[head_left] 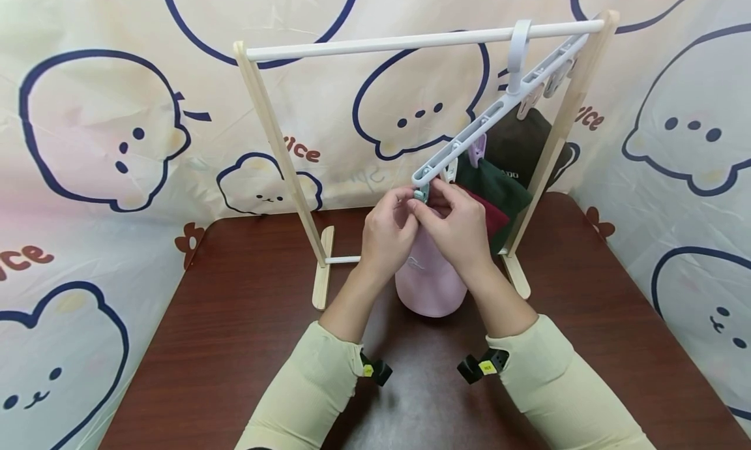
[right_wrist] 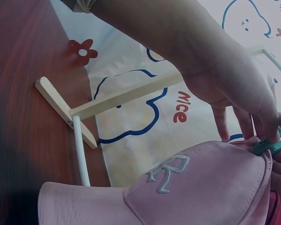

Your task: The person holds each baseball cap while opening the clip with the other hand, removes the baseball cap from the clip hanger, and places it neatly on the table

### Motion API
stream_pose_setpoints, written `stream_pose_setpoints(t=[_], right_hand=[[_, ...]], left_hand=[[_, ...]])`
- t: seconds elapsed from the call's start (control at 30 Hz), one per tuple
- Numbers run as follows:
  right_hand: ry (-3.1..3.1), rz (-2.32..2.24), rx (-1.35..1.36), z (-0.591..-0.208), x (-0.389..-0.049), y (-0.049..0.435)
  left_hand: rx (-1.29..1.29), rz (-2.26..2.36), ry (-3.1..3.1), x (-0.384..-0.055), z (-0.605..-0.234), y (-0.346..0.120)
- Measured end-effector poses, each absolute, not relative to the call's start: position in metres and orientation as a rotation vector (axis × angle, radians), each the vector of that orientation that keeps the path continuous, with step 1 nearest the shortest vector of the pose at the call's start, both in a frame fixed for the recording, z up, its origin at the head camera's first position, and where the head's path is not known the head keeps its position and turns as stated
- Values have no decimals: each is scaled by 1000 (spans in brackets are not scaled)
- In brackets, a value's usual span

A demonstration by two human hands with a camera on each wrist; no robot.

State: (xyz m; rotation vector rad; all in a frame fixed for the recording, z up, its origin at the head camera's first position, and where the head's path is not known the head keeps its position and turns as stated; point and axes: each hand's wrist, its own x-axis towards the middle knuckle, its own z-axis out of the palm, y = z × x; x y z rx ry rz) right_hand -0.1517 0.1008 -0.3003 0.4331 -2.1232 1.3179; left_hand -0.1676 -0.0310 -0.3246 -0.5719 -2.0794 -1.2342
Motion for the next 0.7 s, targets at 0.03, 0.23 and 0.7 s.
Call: stream_pose_setpoints(t=[0.03, 0.23, 0.7], right_hand=[[-2119, 1333, 430, -300, -152, 101], [-2121, 1383, 418, -298, -153, 102], [-2134, 1397, 397, -297, -157, 101]], left_hand=[[-573, -1236, -2080, -168, -325, -31], [-577, -1229, -2081, -168, -325, -30], [-565, -1267, -2104, -168, -325, -31]])
